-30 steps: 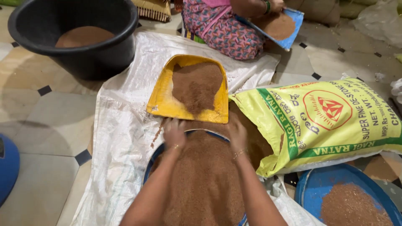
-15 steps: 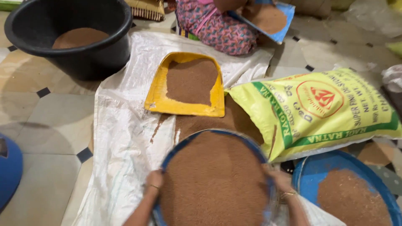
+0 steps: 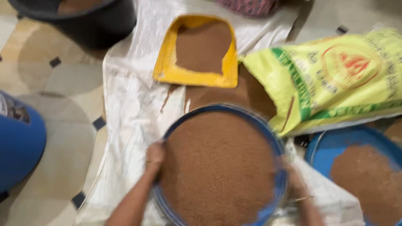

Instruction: The person is sorting grains or seeds using a blue sieve on the floor.

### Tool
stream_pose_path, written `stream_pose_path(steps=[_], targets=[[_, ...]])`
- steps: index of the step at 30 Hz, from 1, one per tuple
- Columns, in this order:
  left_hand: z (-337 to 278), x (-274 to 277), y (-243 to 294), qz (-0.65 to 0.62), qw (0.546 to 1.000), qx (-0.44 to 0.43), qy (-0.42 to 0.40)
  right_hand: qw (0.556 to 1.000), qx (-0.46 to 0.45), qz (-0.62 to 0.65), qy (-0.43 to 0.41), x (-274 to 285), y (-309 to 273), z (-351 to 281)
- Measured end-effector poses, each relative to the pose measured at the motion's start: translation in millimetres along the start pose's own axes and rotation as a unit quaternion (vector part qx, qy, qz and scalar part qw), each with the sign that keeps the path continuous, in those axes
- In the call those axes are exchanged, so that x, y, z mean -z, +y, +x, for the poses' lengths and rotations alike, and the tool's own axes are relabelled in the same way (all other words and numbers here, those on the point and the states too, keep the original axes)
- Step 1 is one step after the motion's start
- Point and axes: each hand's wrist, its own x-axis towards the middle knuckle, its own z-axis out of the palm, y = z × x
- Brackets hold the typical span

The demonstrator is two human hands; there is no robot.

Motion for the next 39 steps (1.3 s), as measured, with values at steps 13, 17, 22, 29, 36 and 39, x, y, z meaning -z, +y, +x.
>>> stream_pose_path(steps=[13, 17, 22, 29, 36, 39], targets=[[7.4, 39.1, 63.4, 0.008, 0.99, 0.138, -0.027, 0.943, 0.114, -0.255, 0.182, -27.7, 59.1, 120.2], [-7.3, 25.6, 94.5, 0.055, 0.994, -0.004, 0.095, 0.673, 0.518, -0.486, 0.205, -103.9, -16.0, 40.3], [-29.3, -27.0, 133.6, -0.012, 0.975, -0.221, 0.032, 0.849, 0.341, -0.397, 0.074, -138.9, -20.5, 82.4], [-118.0, -85.9, 217.0, -0.385, 0.918, 0.077, -0.051, 0.975, 0.174, 0.103, -0.088, -197.3, 82.3, 61.3], [8.2, 18.0, 332.2, -0.657, 0.744, 0.114, 0.035, 0.965, 0.141, 0.118, -0.188, -290.2, -132.8, 79.1], [62.2, 27.2, 339.7, -0.661, 0.747, 0.041, 0.06, 0.963, 0.246, 0.047, -0.101, -299.1, -162.7, 142.4]])
